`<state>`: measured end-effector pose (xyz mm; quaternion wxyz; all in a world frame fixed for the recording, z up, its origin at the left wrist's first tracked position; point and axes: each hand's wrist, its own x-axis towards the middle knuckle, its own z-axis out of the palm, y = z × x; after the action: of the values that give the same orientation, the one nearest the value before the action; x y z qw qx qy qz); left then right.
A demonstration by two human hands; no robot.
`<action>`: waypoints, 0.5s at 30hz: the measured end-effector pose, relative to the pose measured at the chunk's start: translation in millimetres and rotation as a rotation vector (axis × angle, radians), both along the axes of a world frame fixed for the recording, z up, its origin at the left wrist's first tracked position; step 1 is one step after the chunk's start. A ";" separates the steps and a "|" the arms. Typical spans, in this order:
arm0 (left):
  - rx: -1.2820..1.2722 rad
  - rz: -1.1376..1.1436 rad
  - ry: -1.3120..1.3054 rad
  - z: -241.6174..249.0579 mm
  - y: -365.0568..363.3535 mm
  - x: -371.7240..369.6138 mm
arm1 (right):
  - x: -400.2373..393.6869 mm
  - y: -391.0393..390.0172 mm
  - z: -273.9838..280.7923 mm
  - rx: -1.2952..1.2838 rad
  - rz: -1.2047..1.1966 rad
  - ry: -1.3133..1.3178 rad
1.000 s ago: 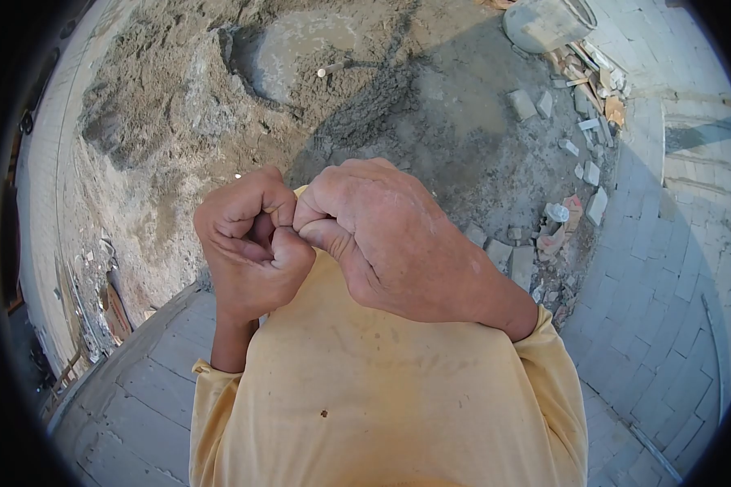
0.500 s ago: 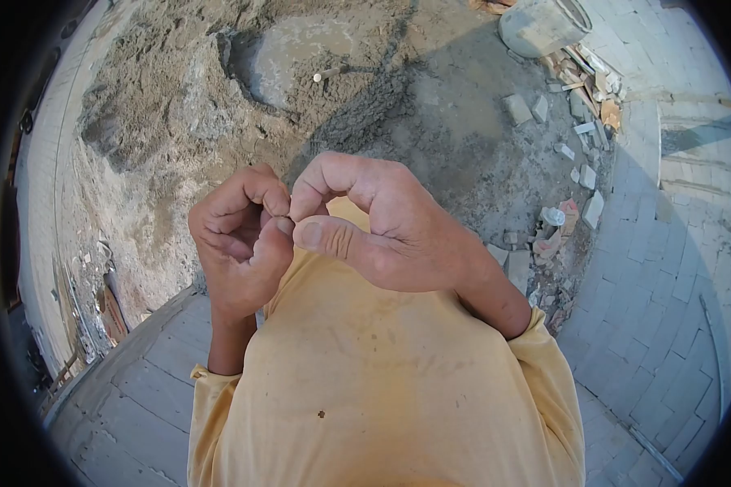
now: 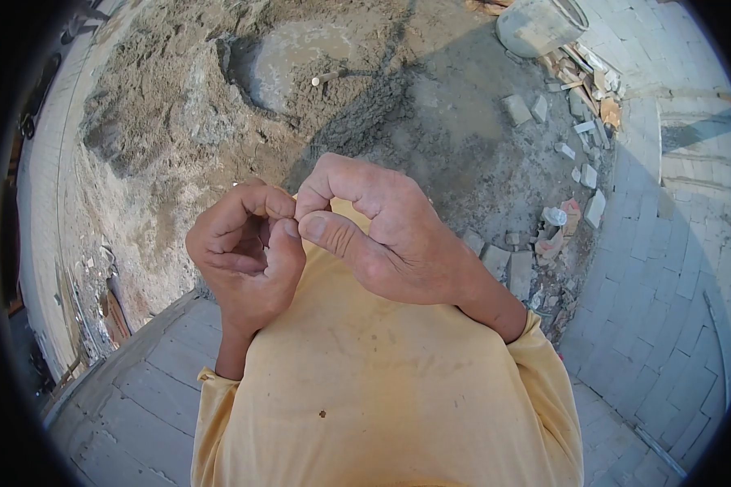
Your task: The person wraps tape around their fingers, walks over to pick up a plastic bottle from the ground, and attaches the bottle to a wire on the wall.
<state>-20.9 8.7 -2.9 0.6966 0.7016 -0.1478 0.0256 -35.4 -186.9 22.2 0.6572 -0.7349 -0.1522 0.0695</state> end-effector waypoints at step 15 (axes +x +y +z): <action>0.089 0.006 -0.198 0.6 -0.6 10.8 | 6.7 3.6 0.8 -0.050 0.022 -0.140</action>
<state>-10.1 8.1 -2.2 0.6465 0.7264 -0.2148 0.0903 -28.7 -183.3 23.0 0.6256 -0.7524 -0.2042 0.0287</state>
